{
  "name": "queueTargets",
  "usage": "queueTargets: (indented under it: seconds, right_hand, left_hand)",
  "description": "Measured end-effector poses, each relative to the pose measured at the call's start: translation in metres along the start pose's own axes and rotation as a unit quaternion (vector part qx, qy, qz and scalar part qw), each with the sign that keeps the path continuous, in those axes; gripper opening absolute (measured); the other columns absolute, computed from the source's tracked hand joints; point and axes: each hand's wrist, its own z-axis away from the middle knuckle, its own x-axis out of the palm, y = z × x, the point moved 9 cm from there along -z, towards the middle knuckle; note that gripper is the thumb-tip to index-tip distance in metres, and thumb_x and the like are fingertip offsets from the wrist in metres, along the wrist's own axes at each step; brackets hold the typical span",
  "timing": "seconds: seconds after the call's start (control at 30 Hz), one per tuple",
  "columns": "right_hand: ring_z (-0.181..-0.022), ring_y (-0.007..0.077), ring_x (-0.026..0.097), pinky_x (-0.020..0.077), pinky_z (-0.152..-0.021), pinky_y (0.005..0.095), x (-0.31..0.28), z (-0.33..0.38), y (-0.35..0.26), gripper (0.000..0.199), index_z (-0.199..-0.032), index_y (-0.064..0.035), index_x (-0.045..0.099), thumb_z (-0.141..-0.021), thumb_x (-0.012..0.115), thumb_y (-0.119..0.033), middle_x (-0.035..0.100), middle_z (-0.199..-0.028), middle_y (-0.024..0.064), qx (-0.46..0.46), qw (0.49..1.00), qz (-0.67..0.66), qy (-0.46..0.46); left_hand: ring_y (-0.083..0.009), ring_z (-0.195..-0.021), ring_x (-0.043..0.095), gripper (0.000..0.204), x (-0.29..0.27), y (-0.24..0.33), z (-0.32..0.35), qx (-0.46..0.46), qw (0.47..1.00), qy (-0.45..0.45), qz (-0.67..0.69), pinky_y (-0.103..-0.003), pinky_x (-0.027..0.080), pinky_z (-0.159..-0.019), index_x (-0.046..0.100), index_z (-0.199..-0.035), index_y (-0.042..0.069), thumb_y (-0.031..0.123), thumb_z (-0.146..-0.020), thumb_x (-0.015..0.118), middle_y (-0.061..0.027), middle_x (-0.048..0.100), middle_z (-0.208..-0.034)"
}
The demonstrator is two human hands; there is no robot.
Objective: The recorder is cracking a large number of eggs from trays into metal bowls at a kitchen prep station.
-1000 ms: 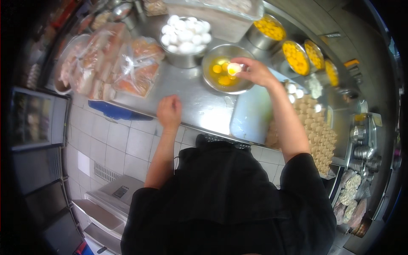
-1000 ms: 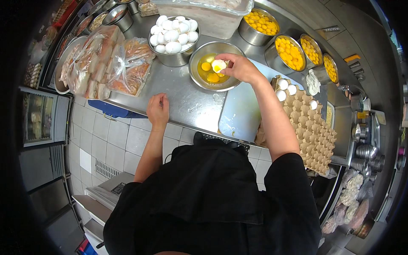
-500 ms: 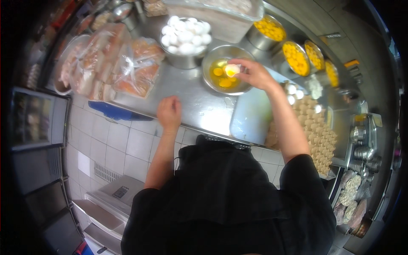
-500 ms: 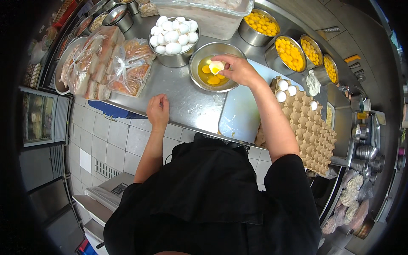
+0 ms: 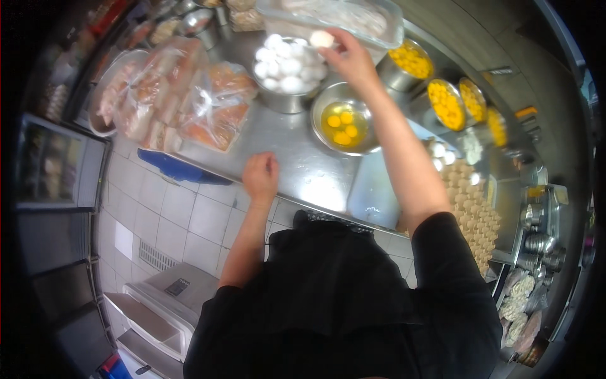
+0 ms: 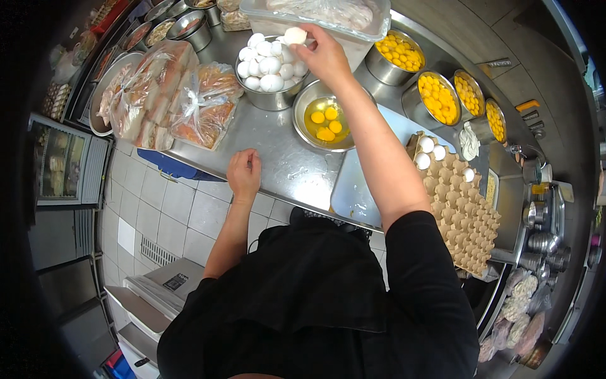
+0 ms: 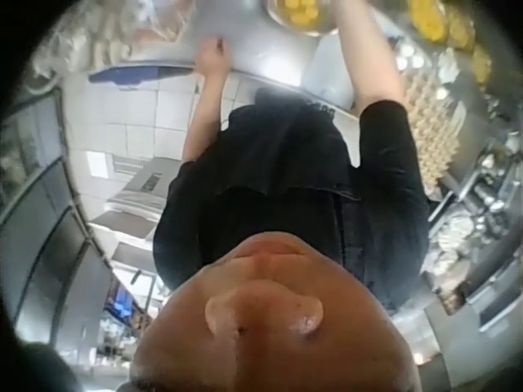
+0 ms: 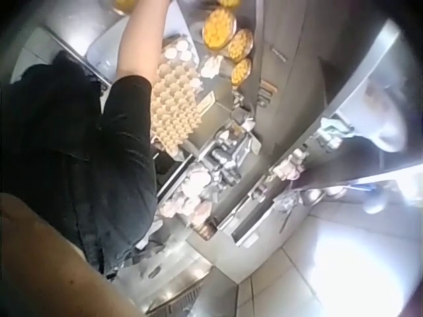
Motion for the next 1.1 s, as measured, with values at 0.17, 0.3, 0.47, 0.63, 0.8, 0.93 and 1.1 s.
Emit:
queueTargets:
  seconds: [0.17,0.3,0.47,0.63,0.8,0.93,1.1]
  right_hand:
    - [-0.103,0.0275,0.065,0.0507,-0.088,0.0392,0.04,-0.041,0.028,0.051,-0.131,-0.0127,0.056,-0.088,0.065,-0.037,0.066,-0.117,0.0153,0.068,0.994,0.075,-0.028]
    - [-0.116,0.0362,0.057,0.0416,-0.101,0.0437,0.09,-0.051,0.068,0.056,-0.127,-0.0122,0.06,-0.097,0.04,-0.055,0.062,-0.124,0.0202,0.05,0.963,0.166,-0.207]
    - [-0.108,0.0348,0.061,0.0465,-0.092,0.0424,0.056,-0.05,0.042,0.05,-0.121,-0.0102,0.064,-0.096,0.045,-0.049,0.066,-0.114,0.0197,0.094,0.985,0.103,-0.106]
    - [-0.099,0.0306,0.066,0.0494,-0.087,0.0368,-0.007,-0.005,0.029,0.048,-0.116,-0.0079,0.067,-0.095,0.05,-0.048,0.07,-0.105,0.0171,0.055,0.996,0.06,-0.021]
    - [-0.095,0.021,0.066,0.0497,-0.085,0.0325,-0.094,0.083,0.098,0.038,-0.115,-0.0074,0.067,-0.095,0.057,-0.038,0.071,-0.1,0.0124,0.172,0.984,0.024,0.045]
    - [-0.084,0.0117,0.062,0.0493,-0.078,0.0268,-0.149,0.17,0.108,0.029,-0.113,-0.0058,0.066,-0.095,0.06,-0.027,0.069,-0.09,0.0048,0.281,0.952,-0.042,0.114]
    - [-0.081,0.0078,0.059,0.0478,-0.069,0.024,-0.199,0.251,0.067,0.025,-0.113,-0.0063,0.065,-0.096,0.06,-0.024,0.066,-0.094,-0.001,0.3,0.944,-0.051,0.125]
  left_hand:
    - [-0.027,-0.07,0.059,0.007,-0.003,0.002,0.001,0.003,1.0,0.001,-0.006,-0.038,0.047,-0.065,0.065,-0.088,0.006,0.012,-0.086,0.064,-0.0089,0.06,-0.075]
    - [-0.0273,-0.071,0.059,0.006,-0.001,0.005,-0.001,0.002,1.0,-0.003,-0.012,-0.038,0.047,-0.065,0.065,-0.087,0.006,0.012,-0.086,0.064,-0.0088,0.061,-0.075]
    - [-0.0275,-0.07,0.06,0.006,0.0,0.0,-0.001,0.001,1.0,0.001,-0.014,-0.039,0.047,-0.065,0.065,-0.088,0.007,0.012,-0.086,0.064,-0.0086,0.06,-0.076]
    - [-0.0275,-0.069,0.06,0.006,-0.002,-0.002,0.001,0.009,1.0,0.01,-0.01,-0.038,0.047,-0.065,0.066,-0.089,0.007,0.012,-0.086,0.063,-0.0087,0.061,-0.077]
    - [-0.0196,-0.068,0.058,0.012,0.01,-0.012,0.0,-0.018,0.999,-0.018,0.032,-0.033,0.047,-0.064,0.067,-0.095,0.005,0.015,-0.091,0.063,-0.0068,0.061,-0.077]
    - [-0.0108,-0.069,0.053,0.017,0.025,-0.018,0.0,-0.087,0.986,-0.03,0.141,-0.027,0.045,-0.064,0.066,-0.098,0.003,0.019,-0.094,0.062,-0.0017,0.061,-0.079]
    - [-0.0036,-0.071,0.047,0.019,0.053,0.036,-0.011,-0.132,0.954,-0.122,0.24,-0.019,0.039,-0.063,0.063,-0.099,0.002,0.021,-0.096,0.061,0.0035,0.056,-0.081]
